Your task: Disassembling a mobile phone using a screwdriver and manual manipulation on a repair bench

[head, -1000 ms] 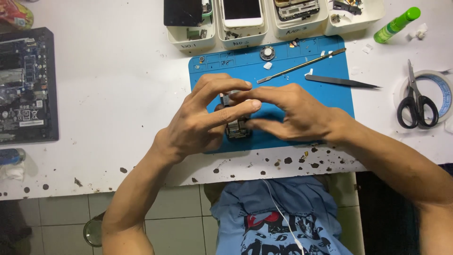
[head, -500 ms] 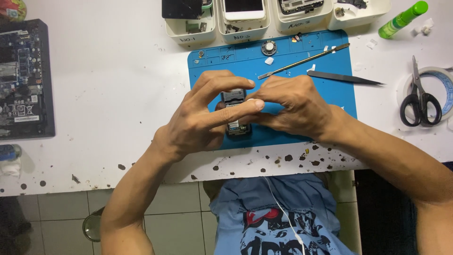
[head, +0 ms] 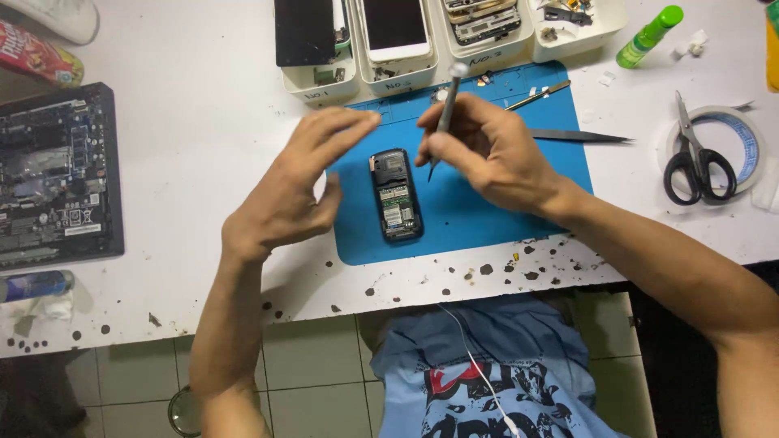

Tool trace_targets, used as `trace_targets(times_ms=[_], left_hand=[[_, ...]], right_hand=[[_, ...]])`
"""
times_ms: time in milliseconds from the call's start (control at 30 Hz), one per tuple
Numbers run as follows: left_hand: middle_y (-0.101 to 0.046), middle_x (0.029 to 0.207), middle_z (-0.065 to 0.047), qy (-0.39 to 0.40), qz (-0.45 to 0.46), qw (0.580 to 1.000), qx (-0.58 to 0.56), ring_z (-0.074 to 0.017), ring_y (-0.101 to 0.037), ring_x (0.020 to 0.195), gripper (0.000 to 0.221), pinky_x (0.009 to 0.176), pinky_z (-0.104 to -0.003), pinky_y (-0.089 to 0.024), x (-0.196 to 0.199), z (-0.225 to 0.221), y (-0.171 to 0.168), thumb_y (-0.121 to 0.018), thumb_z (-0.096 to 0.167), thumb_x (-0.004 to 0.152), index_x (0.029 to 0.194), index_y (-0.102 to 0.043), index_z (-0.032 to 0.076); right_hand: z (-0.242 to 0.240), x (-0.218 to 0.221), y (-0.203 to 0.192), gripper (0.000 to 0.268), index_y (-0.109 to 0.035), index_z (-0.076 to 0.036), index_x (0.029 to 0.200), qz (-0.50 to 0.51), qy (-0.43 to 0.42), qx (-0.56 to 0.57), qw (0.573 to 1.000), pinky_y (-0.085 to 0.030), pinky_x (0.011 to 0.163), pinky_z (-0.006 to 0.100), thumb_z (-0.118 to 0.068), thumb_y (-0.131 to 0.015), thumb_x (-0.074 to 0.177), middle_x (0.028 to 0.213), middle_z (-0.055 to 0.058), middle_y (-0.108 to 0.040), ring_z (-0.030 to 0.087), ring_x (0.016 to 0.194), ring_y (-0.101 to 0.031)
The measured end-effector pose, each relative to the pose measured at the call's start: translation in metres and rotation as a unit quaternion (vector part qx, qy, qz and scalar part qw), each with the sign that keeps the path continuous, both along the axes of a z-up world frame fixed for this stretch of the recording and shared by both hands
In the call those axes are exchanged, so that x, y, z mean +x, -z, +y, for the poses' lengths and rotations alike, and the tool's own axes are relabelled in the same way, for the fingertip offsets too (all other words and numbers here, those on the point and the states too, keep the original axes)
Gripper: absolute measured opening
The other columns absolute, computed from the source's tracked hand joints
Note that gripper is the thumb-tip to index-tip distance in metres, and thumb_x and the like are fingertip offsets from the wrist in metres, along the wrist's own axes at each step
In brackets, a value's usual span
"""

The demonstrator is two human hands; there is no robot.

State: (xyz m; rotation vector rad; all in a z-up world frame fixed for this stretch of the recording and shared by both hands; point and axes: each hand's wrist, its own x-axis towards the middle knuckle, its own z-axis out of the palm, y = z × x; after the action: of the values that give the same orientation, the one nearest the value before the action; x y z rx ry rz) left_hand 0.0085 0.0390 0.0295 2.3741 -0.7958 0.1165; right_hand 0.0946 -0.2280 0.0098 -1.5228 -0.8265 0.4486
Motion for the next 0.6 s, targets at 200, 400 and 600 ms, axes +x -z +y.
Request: trace_targets(times_ms=[200,400,600], left_hand=[[-0.056,0.146,-0.024,-0.069,0.127,0.966,0.216,-0.0394,-0.053,0.136,0.056,0.106,-0.052,-0.046,0.008,-0.044,0.000,-0.063,0.026,0.099,0.150,-0.052,0.007],[-0.059,0.122,-0.023,-0.112,0.173,0.978,0.028,-0.0465,-0.062,0.113,0.079,0.092,-0.060,-0.052,0.016,-0.030,0.023,-0.087,0.016,0.078,0.148,-0.052,0.005],[-0.070,0.107,-0.018,-0.150,0.252,0.884,-0.364,-0.0209,-0.072,0.085,0.039,0.071,-0.033,-0.065,0.021,-0.004,0.064,-0.083,0.010,0.086,0.116,-0.058,0.004]], right_hand=[[-0.015,0.029,0.021,0.009,-0.067,0.001,0.105,-0.001,0.025,-0.028,0.999,-0.051,0.057,0.027,-0.003,-0.061,0.099,0.074,0.008,-0.058,0.015,0.065,-0.057],[-0.007,0.017,-0.004,0.015,-0.074,0.002,0.099,-0.006,-0.008,-0.105,0.994,-0.049,0.050,0.025,-0.011,-0.073,0.091,0.067,0.010,-0.064,0.014,0.060,-0.055],[-0.003,0.012,0.009,0.024,-0.077,0.003,0.104,0.005,-0.051,-0.143,0.988,-0.038,0.032,0.023,-0.016,-0.077,0.090,0.079,0.018,-0.078,0.010,0.034,-0.045]])
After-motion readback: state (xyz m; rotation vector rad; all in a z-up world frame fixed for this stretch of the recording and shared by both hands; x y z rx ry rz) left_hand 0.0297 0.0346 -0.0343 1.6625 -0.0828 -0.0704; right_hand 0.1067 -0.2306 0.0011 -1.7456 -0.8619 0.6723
